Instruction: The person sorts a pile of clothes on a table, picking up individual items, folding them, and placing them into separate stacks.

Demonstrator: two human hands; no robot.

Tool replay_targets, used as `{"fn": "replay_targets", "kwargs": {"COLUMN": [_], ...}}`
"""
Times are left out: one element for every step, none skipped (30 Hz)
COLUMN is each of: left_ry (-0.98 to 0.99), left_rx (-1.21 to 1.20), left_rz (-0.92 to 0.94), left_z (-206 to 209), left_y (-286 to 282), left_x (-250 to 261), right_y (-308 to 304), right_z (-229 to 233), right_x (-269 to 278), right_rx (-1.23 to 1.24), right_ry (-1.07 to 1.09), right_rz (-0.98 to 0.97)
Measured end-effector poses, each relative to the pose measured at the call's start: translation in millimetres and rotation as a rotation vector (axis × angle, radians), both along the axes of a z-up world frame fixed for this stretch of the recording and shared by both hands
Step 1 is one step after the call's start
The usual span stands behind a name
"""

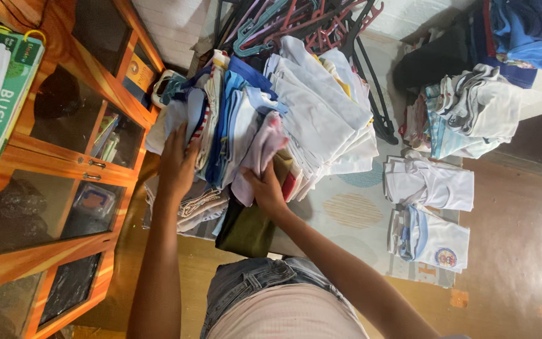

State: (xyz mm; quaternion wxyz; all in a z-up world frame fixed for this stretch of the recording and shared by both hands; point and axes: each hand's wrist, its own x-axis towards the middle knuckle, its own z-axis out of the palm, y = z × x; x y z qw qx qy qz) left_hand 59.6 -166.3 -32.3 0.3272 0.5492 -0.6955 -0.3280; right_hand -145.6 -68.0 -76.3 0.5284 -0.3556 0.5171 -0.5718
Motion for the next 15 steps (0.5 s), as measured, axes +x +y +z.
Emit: {"fn": "replay_targets", "kwargs": {"left_ry": [0.018,0.035,0.052,0.087,0.122,0.156,0.176,0.196,0.215,0.198,0.182,0.164,0.115,0.065,0.016], "left_rx": [-0.027,-0.056,-0.084,-0.03,0.025,0.08,0.086,0.09,0.095,0.095,0.095,0.093,0.124,0.156,0.188], "left_rz": [0.012,0.024,0.035,0.07,0.106,0.142,0.179,0.218,0.256,0.32,0.383,0.446,0.46,0.472,0.484], "left_z": [2.2,5.2,8.4,11.8,15.2,17.3,17.9,17.6,16.1,13.7,10.9,8.3,5.9,3.7,2.7], "left_y": [3.7,9.4,15.9,24.4,34.8,45.1,53.3,60.8,69.1,77.9,87.3,95.7,103.6,111.6,118.6], "left_x": [1.8,4.3,5.6,7.4,10.6,12.9,14.0,16.4,18.7,20.3,21.5,23.3,24.5,24.5,24.5], "right_y": [4.6,9.6,14.2,18.9,23.5,27.4,28.1,25.7,25.3,25.8,25.9,26.5,28.3,32.2,36.8], "right_z": [1.5,4.2,8.0,12.6,17.9,23.5,28.9,33.7,37.7,40.5,42.2,43.3,44.0,44.1,42.8], "right_x": [-5.8,-11.3,-16.0,-19.8,-22.7,-24.2,-25.5,-27.1,-27.7,-27.0,-26.4,-26.5,-29.6,-36.6,-45.2], "right_rx": [0.05,0.1,0.149,0.208,0.268,0.328,0.386,0.443,0.499,0.425,0.35,0.275,0.285,0.296,0.307], "right_ry": [0.076,0.151,0.226,0.278,0.329,0.38,0.311,0.241,0.171,0.119,0.068,0.016,-0.131,-0.278,-0.426], "right_rz": [0.02,0.039,0.059,0.059,0.06,0.063,0.04,0.018,-0.003,-0.053,-0.101,-0.15,-0.169,-0.192,-0.214]}}
